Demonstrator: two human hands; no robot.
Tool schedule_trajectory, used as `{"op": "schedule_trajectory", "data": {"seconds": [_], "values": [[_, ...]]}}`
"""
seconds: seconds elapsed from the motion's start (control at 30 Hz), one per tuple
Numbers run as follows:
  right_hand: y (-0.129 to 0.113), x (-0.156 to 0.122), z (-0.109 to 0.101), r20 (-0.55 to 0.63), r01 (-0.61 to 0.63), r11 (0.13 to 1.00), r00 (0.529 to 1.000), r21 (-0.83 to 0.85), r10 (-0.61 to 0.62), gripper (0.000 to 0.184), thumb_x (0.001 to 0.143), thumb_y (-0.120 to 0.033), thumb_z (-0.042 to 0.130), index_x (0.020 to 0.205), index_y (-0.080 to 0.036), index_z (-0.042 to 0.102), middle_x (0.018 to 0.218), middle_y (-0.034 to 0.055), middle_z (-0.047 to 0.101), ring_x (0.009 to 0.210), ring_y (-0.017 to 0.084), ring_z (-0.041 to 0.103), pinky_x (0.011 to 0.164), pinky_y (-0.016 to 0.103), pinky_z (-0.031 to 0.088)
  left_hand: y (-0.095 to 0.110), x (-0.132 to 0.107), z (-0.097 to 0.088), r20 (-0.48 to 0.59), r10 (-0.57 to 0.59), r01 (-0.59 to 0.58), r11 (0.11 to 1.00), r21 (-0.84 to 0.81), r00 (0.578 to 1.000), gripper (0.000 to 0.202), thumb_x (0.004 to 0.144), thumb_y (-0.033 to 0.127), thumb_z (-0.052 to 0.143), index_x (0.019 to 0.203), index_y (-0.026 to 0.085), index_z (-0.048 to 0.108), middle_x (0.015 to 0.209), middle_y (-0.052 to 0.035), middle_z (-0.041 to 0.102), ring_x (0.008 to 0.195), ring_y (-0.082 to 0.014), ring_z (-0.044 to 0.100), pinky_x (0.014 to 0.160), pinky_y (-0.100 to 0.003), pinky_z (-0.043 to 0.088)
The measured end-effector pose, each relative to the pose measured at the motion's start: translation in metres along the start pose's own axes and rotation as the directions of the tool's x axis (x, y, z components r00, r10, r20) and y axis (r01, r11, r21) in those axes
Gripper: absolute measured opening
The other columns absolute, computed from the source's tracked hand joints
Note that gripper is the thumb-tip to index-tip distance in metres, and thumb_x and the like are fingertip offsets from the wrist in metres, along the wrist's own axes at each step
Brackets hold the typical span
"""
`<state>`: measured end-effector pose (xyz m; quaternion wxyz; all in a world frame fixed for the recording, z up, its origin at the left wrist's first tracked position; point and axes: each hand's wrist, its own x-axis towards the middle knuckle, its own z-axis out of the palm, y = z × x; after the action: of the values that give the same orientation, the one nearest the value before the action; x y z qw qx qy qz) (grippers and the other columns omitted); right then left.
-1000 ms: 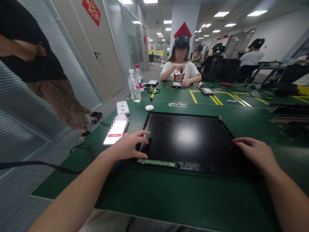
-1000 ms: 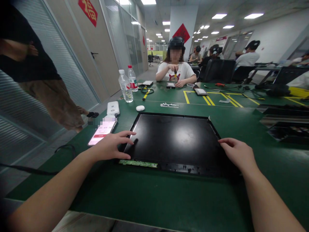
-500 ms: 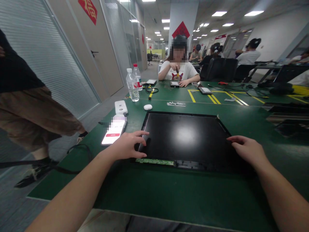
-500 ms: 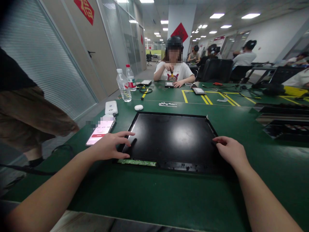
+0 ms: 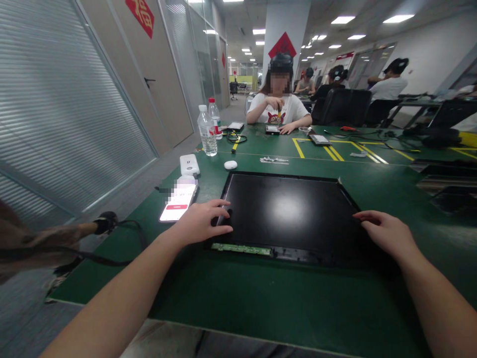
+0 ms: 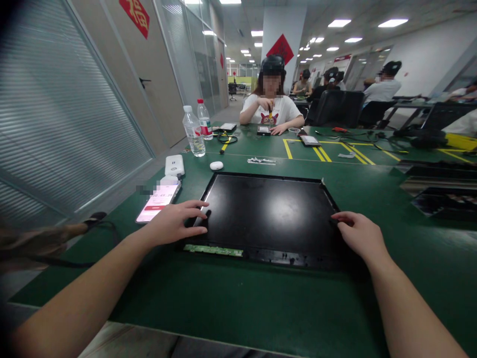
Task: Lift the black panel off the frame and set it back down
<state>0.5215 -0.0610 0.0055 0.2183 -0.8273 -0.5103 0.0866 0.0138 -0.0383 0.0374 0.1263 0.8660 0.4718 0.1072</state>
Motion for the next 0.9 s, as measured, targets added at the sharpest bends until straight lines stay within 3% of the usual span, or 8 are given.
{"op": "schedule_trajectory", "data": {"seconds": [0.1,0.27,0.5,0.7,0.9], "values": [[0.0,0.001,-0.002,0.01,-0.013,1.0,1.0,0.015,0.013,0.031,0.072,-0.035,0.056,0.088,-0.029,0.082,0.097,0.0067,0.082,0.091,0.028,0.072,0.085,0.04,0.054,-0.002,0.003,0.009,-0.088,-0.064,0.063,0.998,-0.008,0.994,0.044,0.1,0.052,0.056,0.122,0.023,0.081,0.151,-0.0134,0.068,0.125,-0.0356,0.072,0.102,-0.051,0.061],[0.004,0.003,-0.001,-0.018,0.005,0.999,1.0,0.036,-0.005,0.031,0.067,-0.037,0.057,0.084,-0.03,0.082,0.092,0.0054,0.082,0.082,0.027,0.07,0.082,0.04,0.054,-0.013,0.012,0.026,-0.202,-0.127,0.115,0.991,-0.073,0.971,0.047,0.1,0.045,0.055,0.131,0.017,0.077,0.153,-0.0187,0.063,0.14,-0.0377,0.062,0.121,-0.056,0.049],[0.005,0.004,0.0,0.015,-0.007,1.0,1.0,0.012,0.007,0.034,0.07,-0.035,0.055,0.089,-0.029,0.083,0.098,0.0068,0.082,0.087,0.029,0.072,0.084,0.042,0.054,-0.019,0.027,0.035,-0.23,-0.228,0.215,0.973,-0.08,0.946,0.048,0.1,0.028,0.049,0.137,0.011,0.074,0.151,-0.0226,0.064,0.142,-0.0365,0.062,0.125,-0.053,0.046],[0.005,0.005,0.001,0.018,0.003,1.0,1.0,-0.01,-0.003,0.035,0.073,-0.03,0.055,0.093,-0.03,0.083,0.101,0.0056,0.082,0.094,0.029,0.074,0.087,0.041,0.055,-0.024,0.031,0.04,-0.217,-0.225,0.222,0.974,-0.039,0.95,0.045,0.097,0.023,0.051,0.132,0.021,0.079,0.146,-0.0144,0.07,0.139,-0.0368,0.063,0.122,-0.058,0.048],[0.006,0.005,0.0,0.041,-0.025,1.0,0.999,0.0,0.025,0.042,0.067,-0.02,0.054,0.095,-0.03,0.084,0.105,0.0047,0.083,0.102,0.029,0.074,0.089,0.039,0.054,-0.025,0.032,0.04,-0.202,-0.24,0.227,0.97,-0.088,0.949,0.045,0.096,0.022,0.053,0.13,0.023,0.082,0.149,-0.0158,0.069,0.14,-0.04,0.062,0.122,-0.058,0.048]]}}
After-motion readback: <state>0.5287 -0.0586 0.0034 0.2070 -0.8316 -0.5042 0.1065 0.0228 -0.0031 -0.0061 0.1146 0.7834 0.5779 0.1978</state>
